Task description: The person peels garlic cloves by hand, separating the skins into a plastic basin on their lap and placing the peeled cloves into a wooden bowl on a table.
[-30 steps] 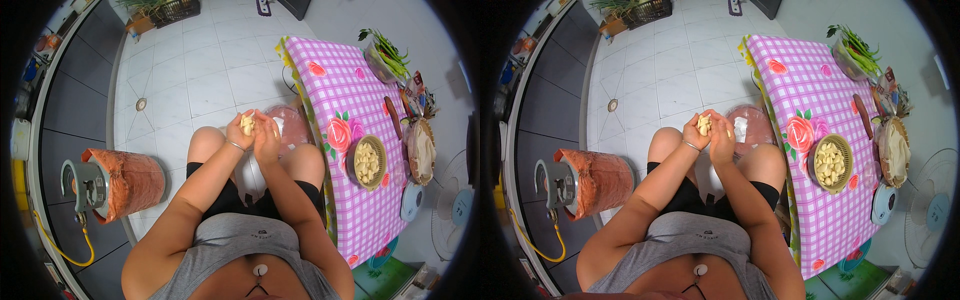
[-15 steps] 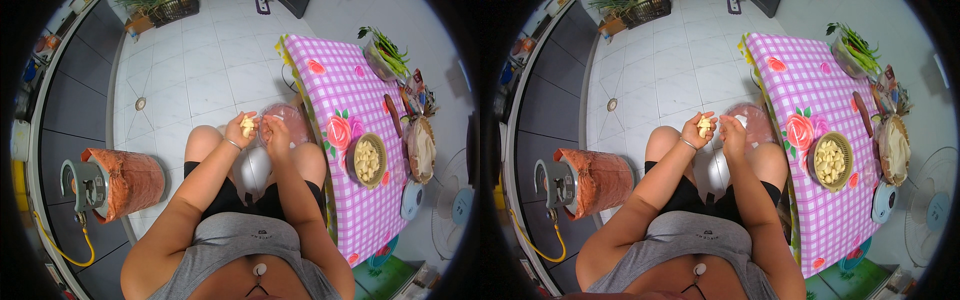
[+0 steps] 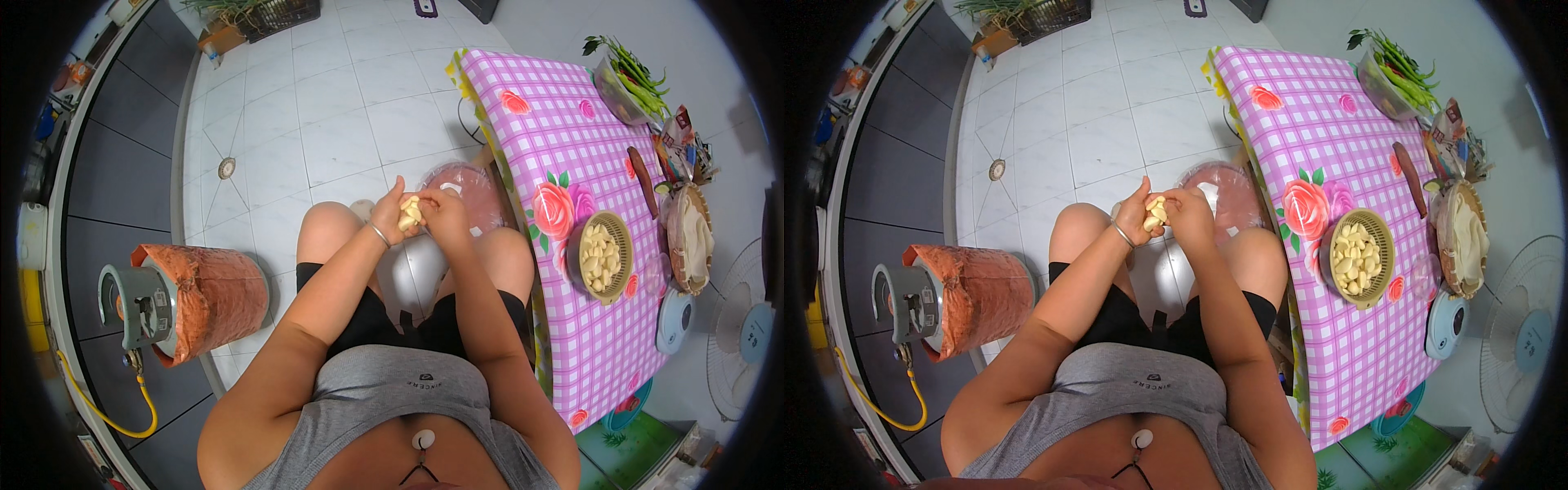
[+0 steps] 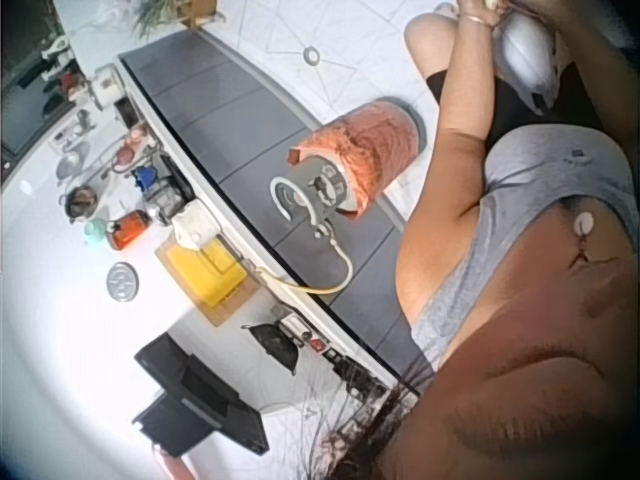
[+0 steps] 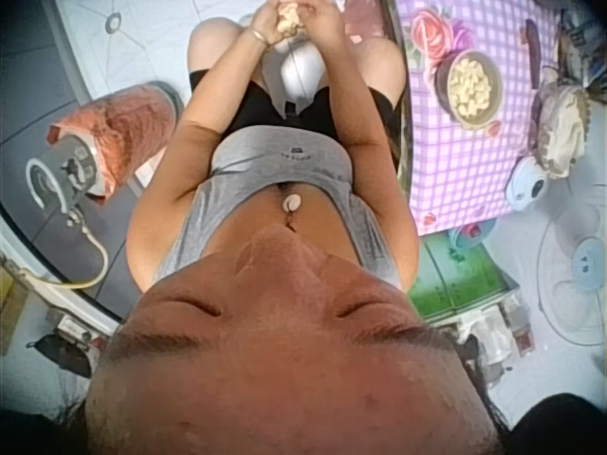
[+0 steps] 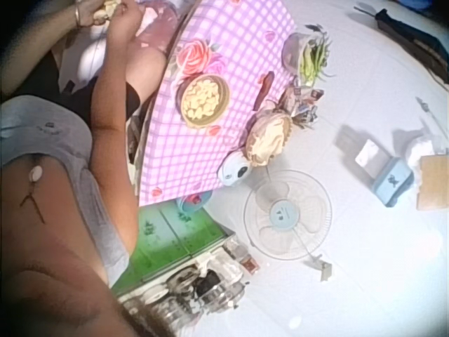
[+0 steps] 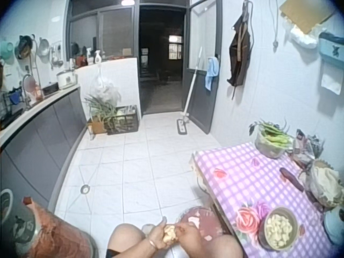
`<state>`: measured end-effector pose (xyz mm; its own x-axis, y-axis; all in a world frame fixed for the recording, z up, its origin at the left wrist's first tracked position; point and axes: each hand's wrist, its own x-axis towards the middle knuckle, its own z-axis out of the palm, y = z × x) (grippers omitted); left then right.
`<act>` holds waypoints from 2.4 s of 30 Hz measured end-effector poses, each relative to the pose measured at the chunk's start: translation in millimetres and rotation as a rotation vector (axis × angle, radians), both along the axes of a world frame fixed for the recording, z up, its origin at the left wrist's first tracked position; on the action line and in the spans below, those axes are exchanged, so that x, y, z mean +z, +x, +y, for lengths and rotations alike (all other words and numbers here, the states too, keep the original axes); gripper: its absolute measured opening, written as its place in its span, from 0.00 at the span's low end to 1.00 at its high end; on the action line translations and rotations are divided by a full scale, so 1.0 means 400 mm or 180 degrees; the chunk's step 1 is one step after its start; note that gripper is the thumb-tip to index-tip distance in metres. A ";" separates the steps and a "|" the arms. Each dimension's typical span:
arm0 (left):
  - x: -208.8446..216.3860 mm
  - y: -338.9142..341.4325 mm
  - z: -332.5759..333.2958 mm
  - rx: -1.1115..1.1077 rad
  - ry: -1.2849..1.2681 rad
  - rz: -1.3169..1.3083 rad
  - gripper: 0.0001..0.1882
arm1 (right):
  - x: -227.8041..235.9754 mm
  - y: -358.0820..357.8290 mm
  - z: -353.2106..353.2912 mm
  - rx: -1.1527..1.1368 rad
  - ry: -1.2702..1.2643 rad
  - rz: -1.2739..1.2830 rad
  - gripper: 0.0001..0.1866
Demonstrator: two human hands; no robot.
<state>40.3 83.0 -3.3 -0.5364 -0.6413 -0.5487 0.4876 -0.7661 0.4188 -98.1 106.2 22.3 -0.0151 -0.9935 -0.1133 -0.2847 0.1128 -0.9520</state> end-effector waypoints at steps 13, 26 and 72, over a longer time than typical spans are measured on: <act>-0.003 0.008 -0.003 -0.0179 -0.0244 0.0166 0.39 | -0.001 -0.032 -0.036 -0.0430 0.0848 -0.2650 0.06; -0.007 -0.008 0.004 -0.0255 -0.0253 -0.0144 0.37 | 0.015 0.024 0.009 0.0101 0.0135 0.0368 0.10; 0.017 0.024 -0.008 0.0965 0.0181 0.0773 0.45 | -0.014 -0.035 -0.018 -0.0048 0.0814 -0.2247 0.06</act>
<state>49.7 79.9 3.6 -0.4459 -0.7628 -0.4683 0.7750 -0.5908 0.2244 -111.9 98.8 16.6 0.1332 -0.9352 -0.3282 0.3873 0.3539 -0.8513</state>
